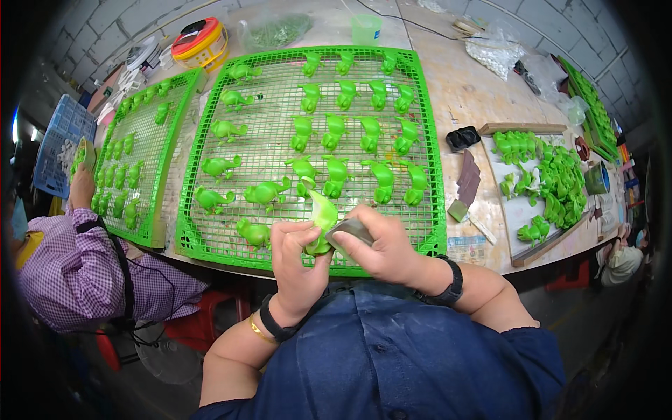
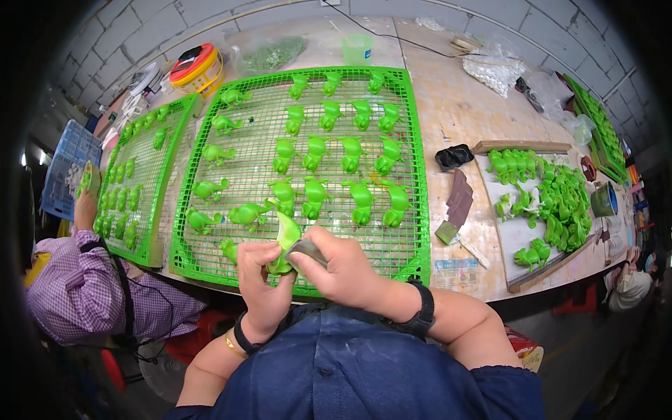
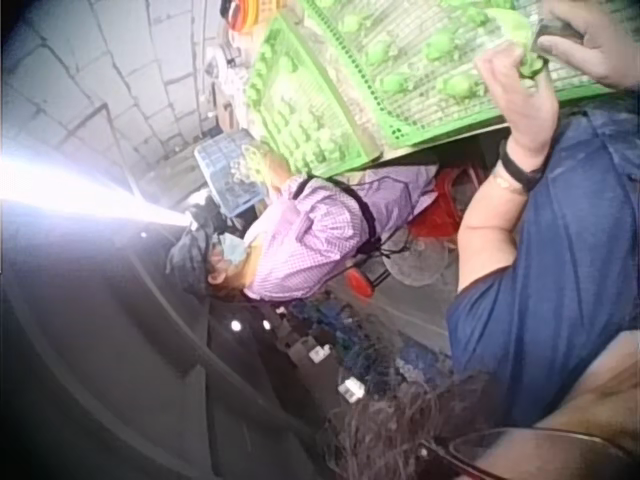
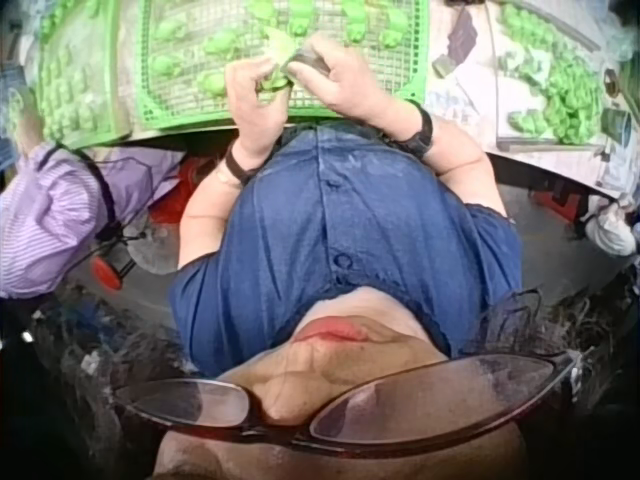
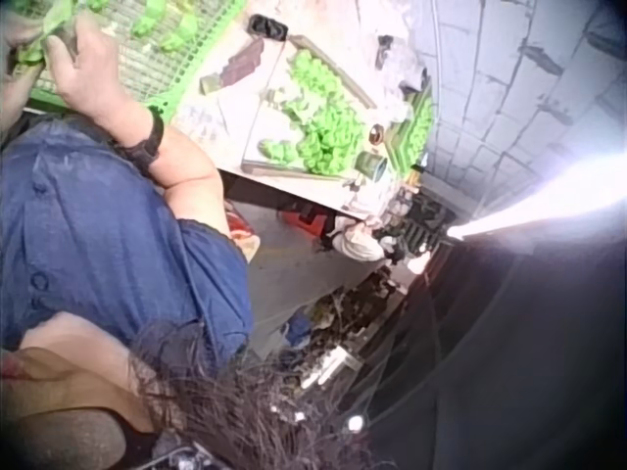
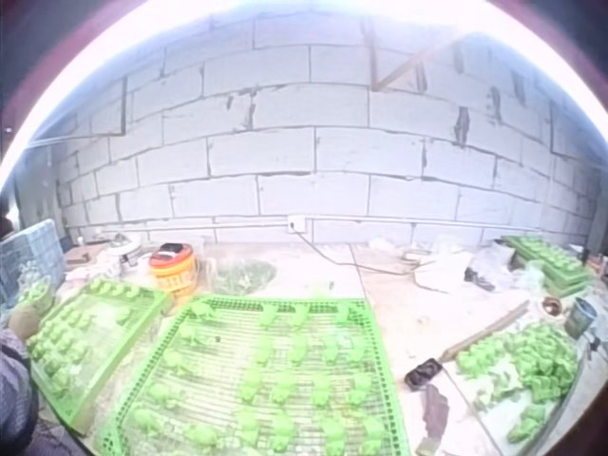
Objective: Using a small tool to scrape and clean plastic dinosaur figurines in a manufacturing setting.
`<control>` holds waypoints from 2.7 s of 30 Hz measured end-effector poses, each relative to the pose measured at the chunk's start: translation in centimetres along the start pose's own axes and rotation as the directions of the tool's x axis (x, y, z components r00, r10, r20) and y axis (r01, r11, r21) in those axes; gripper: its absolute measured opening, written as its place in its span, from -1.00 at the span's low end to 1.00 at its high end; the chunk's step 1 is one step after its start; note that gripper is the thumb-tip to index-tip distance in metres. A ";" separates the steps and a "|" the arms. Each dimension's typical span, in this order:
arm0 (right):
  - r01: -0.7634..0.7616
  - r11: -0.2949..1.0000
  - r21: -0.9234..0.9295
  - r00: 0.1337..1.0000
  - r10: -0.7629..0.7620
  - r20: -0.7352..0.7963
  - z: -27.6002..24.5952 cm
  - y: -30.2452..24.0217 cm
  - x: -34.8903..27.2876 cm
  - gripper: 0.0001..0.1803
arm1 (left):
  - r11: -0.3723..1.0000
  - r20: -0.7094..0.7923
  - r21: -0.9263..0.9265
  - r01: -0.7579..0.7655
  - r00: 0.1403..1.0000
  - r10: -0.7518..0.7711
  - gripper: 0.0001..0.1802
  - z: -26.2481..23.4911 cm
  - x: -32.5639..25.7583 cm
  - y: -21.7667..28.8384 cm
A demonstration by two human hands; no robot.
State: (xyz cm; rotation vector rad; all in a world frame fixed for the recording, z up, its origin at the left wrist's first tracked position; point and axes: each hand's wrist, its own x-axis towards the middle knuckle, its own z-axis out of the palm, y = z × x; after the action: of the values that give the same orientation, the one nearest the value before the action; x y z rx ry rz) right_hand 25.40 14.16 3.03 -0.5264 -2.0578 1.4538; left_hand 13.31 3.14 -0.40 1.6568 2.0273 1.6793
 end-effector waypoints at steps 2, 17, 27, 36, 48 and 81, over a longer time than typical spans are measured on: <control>0.045 0.998 -0.042 0.999 -0.046 -0.025 0.5 0.1 0.2 -0.83 | 1.000 -0.036 0.025 -0.011 0.999 0.012 -0.47 0.2 -0.1 0.1; 0.190 0.980 -0.062 0.981 -0.193 -0.028 0.8 -0.1 -0.2 -0.85 | 1.000 -0.098 -0.008 0.021 0.995 -0.022 -0.48 0.4 -0.7 0.7; 0.137 0.990 -0.024 0.976 -0.139 -0.166 0.1 0.0 0.2 -0.89 | 0.977 -0.097 -0.185 0.107 0.987 -0.127 -0.48 0.4 -0.6 0.9; 0.380 0.890 -0.252 0.915 -0.401 -0.038 0.9 1.4 1.2 -0.85 | 0.903 0.006 -0.360 0.235 0.968 -0.250 -0.49 0.6 -0.8 1.0; 0.289 0.947 -0.140 0.943 -0.307 -0.129 0.5 0.5 1.3 -0.87 | 0.874 0.026 -0.407 0.265 0.960 -0.279 -0.50 0.6 -0.6 1.1; 0.439 0.865 -0.243 0.892 -0.453 0.001 0.2 1.1 0.3 -0.80 | 0.948 -0.076 -0.304 0.093 0.990 -0.122 -0.49 0.7 -0.6 0.1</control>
State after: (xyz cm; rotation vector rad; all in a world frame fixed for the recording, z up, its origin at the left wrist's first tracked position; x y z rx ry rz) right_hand 25.01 14.59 2.03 -0.1546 -2.1387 0.9173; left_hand 14.04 3.18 -0.87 1.3691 1.7500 1.9425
